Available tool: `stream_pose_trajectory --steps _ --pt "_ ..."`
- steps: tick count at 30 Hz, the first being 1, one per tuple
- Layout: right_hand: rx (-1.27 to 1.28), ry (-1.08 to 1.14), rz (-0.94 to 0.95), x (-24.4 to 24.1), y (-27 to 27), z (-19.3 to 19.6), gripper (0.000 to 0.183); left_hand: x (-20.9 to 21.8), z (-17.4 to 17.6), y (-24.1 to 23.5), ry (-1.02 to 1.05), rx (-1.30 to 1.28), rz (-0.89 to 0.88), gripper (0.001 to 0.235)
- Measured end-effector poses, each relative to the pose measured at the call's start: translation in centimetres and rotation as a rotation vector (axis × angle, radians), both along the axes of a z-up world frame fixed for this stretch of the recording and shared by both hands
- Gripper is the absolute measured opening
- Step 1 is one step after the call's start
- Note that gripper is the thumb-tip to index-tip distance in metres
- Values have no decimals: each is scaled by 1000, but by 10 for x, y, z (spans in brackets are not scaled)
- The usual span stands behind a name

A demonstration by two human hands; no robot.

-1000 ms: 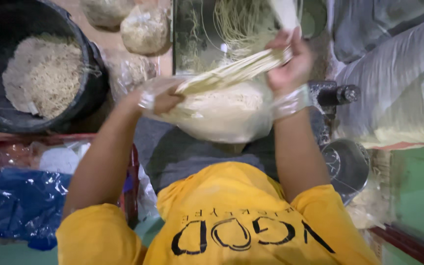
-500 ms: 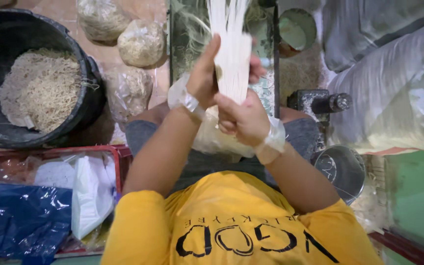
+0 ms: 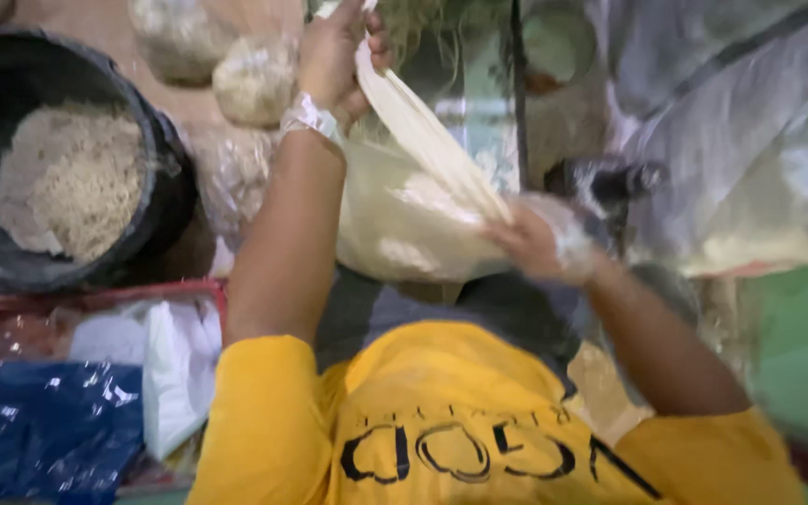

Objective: The person gathers noodles from a machine and places them into plastic bags. They tie the bags with rubber bands and set them aside. The process is repeated multiple times.

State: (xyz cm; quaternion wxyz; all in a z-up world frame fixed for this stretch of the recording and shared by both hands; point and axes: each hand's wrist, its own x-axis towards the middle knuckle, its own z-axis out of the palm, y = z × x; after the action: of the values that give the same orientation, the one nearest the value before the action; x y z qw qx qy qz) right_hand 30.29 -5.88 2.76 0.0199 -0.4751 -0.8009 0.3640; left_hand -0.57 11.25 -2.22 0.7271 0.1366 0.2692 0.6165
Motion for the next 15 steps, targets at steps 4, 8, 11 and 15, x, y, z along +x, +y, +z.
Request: stream_pose_trajectory --steps 4,8,11,15 --pt "21 -176 132 37 17 -28 40 16 8 -64 138 8 -192 16" --pt "-13 -107 216 49 32 -38 42 8 44 -117 360 50 -419 15" --pt "98 -294 329 40 33 -25 38 -8 67 -139 385 212 -700 16" --pt "152 -197 357 20 33 4 44 -13 76 -153 1484 410 -1086 30"
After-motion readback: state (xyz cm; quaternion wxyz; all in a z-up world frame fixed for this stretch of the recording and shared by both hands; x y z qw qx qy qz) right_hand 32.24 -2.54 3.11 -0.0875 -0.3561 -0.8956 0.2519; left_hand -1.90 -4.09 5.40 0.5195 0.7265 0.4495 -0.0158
